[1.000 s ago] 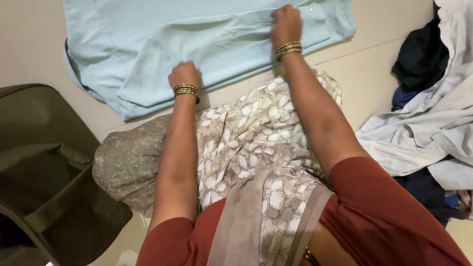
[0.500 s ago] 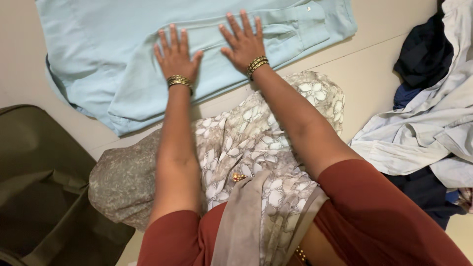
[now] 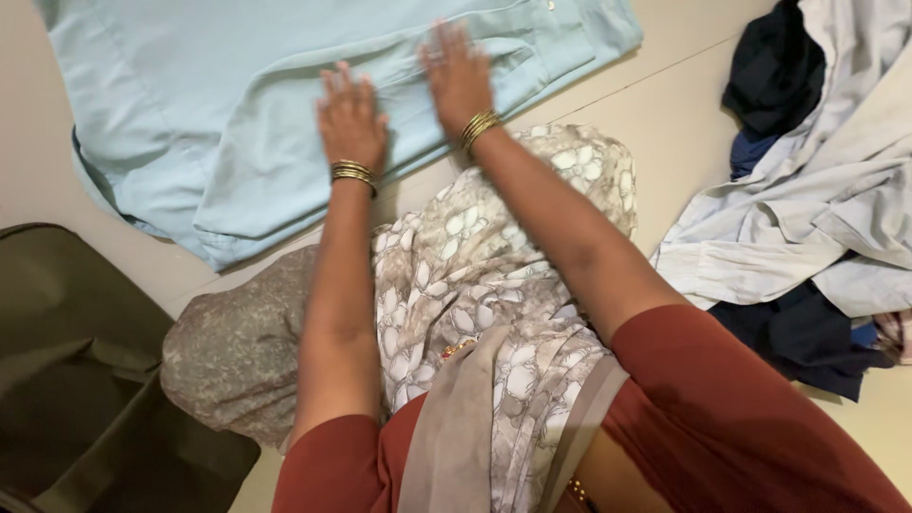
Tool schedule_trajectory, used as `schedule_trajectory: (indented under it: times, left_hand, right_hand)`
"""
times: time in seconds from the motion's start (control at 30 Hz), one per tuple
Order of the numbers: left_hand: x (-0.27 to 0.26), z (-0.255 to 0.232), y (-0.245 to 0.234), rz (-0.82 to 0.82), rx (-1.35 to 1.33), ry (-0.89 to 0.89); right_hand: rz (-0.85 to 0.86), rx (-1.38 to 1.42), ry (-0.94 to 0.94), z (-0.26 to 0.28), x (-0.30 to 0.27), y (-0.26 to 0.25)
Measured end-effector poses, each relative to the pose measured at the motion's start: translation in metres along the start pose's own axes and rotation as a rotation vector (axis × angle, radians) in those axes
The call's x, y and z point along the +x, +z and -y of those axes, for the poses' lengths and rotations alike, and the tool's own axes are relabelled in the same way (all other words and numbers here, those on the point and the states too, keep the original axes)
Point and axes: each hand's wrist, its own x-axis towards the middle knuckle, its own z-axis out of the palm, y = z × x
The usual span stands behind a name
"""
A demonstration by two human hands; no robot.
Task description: The person folds a light blue shirt by hand on the floor. They smooth the fabric, fold the sides inward, and then fold the shirt in half multiple times to create a compact bundle.
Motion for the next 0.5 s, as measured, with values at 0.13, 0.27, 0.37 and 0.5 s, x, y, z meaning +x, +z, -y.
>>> schedule_trajectory:
  times: [0.13, 0.27, 0.37, 0.5]
  left_hand:
    - [-0.02, -0.033, -0.003, 0.189, -0.054, -0.027]
    - [-0.028, -0.012, -0.016, 0.262, -0.009, -0.177]
    - [-0.033, 0.002, -0.02, 0.249, 0.029, -0.27]
    - [-0.044, 0.001, -0.016, 0.264, 0.07, -0.389]
  right_hand:
    - [0.547, 0.102, -0.037, 0.033, -0.019, -0.029]
    - [0.606, 0.118, 0.179, -0.001, -0.01, -0.068]
    - [0.512, 0.142, 0.341, -0.028, -0.005, -0.074]
    - [0.379, 0.158, 0.366, -0.031, -0.011, -0.096]
